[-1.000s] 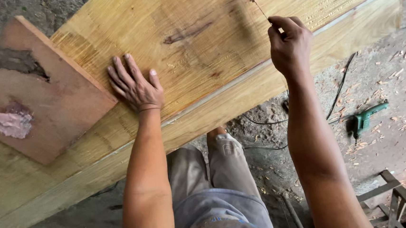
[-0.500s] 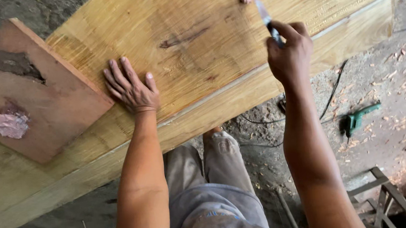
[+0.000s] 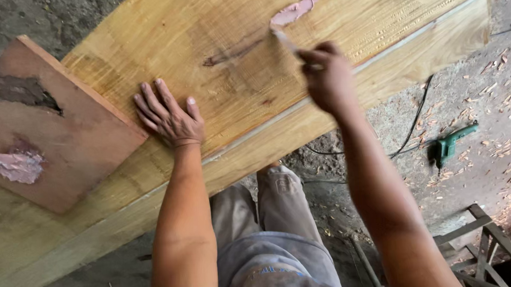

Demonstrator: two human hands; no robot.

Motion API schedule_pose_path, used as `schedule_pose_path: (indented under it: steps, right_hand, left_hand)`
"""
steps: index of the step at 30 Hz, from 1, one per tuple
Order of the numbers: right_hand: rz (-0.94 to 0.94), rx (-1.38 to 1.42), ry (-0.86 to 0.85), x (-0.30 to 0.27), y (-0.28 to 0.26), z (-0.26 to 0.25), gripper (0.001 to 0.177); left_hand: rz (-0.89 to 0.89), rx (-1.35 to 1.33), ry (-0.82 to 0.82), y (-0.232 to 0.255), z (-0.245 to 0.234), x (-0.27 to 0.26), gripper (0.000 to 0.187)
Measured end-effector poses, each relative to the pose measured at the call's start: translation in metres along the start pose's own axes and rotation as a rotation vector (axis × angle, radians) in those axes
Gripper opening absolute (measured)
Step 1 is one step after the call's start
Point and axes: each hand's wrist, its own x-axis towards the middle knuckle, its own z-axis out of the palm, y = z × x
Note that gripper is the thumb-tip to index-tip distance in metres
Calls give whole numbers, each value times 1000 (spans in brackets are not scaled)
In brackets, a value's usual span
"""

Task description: The person uses a putty knife to scoop pink filler from a small board and applies it to gaps and cracks in a large wooden plank. They repeatedly smooth the filler into the wood grain and scrape off excess material to level the surface.

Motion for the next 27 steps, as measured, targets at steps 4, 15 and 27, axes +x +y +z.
schedule_pose_path:
  steps: [4, 15, 27]
  right_hand:
    - [35, -30, 132, 15, 45, -33, 23]
    - [-113, -24, 49, 5, -27, 33, 24]
    - [-174, -64, 19, -14, -33, 21, 23]
  left_hand:
    - [6, -3, -29, -4, 4, -4, 74]
    - [-13, -22, -55, -2, 0, 1, 75]
    - [-2, -39, -22, -5, 3, 0, 77]
